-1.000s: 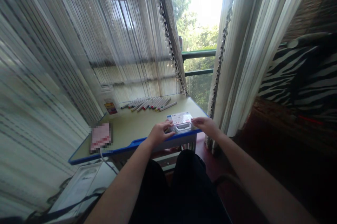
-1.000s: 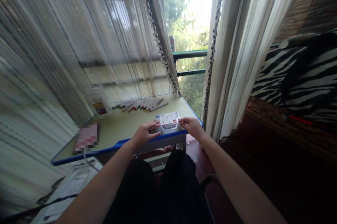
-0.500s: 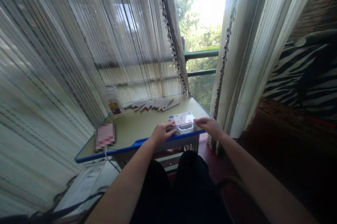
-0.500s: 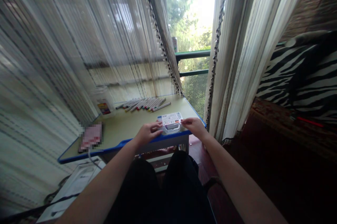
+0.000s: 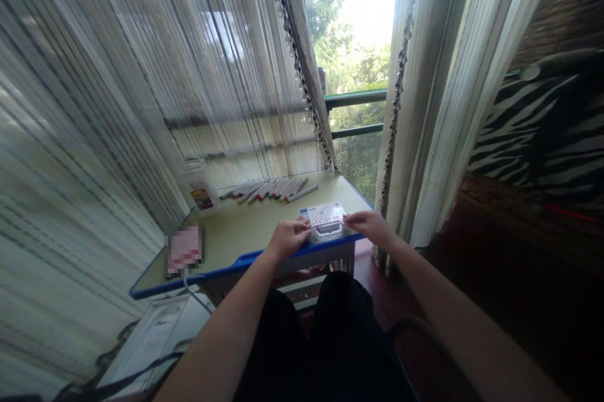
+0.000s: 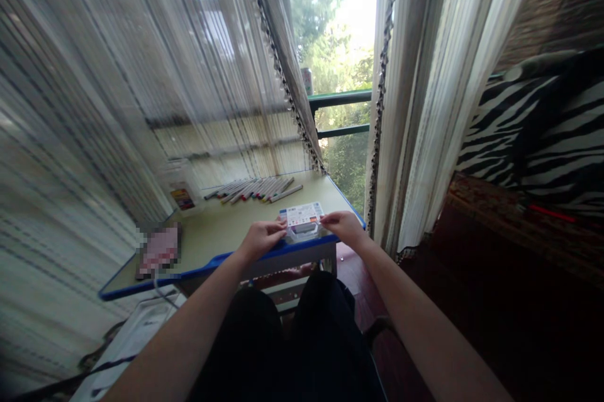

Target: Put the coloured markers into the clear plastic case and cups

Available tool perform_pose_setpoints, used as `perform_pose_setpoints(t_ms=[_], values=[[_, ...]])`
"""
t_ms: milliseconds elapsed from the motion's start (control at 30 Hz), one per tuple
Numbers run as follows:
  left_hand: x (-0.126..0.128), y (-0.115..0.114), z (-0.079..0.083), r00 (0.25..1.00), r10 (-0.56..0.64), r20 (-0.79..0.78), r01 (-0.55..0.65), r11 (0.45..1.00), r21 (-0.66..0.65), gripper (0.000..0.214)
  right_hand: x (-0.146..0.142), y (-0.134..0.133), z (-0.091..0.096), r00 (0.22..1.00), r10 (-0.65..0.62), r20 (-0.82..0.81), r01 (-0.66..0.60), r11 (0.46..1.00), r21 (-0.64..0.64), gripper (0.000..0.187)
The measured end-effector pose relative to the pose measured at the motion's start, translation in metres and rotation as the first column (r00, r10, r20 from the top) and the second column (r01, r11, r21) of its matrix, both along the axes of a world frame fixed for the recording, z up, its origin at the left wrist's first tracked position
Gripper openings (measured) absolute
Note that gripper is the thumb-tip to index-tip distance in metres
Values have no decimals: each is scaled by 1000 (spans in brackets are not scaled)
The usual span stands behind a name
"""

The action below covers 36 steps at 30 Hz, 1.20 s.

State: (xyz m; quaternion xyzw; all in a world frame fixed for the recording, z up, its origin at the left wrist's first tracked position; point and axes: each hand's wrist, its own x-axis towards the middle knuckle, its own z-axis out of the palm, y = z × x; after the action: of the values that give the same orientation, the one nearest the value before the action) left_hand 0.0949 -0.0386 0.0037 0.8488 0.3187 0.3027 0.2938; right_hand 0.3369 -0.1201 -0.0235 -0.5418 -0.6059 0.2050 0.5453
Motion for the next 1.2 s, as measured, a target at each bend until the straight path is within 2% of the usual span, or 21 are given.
perform_pose_setpoints(t_ms=[200, 367, 533, 767, 1000, 1200], values=[[6, 3, 6, 996, -16, -83, 17, 1000, 9, 24, 1, -1, 0, 996, -48, 73, 47, 999, 10, 11], [29, 19, 16, 966, 16, -256, 18, 992, 129, 22, 16, 9, 4, 956, -156, 247, 159, 987, 10, 11], [62, 46, 27, 900, 73, -431, 24, 976, 214, 20, 39, 37, 15, 917, -181, 356, 224, 971, -84, 11], [94, 91, 33, 867, 84, -491, 27, 976, 214, 20, 61, 85, 20, 878, -250, 409, 329, 934, -136, 11], [119, 127, 32, 836, 76, -543, 43, 978, 204, 24, 80, 113, 24, 840, -296, 455, 410, 895, -175, 13], [130, 163, 36, 802, 74, -593, 59, 977, 202, 22, 78, 146, 27, 821, -327, 468, 452, 873, -183, 16]])
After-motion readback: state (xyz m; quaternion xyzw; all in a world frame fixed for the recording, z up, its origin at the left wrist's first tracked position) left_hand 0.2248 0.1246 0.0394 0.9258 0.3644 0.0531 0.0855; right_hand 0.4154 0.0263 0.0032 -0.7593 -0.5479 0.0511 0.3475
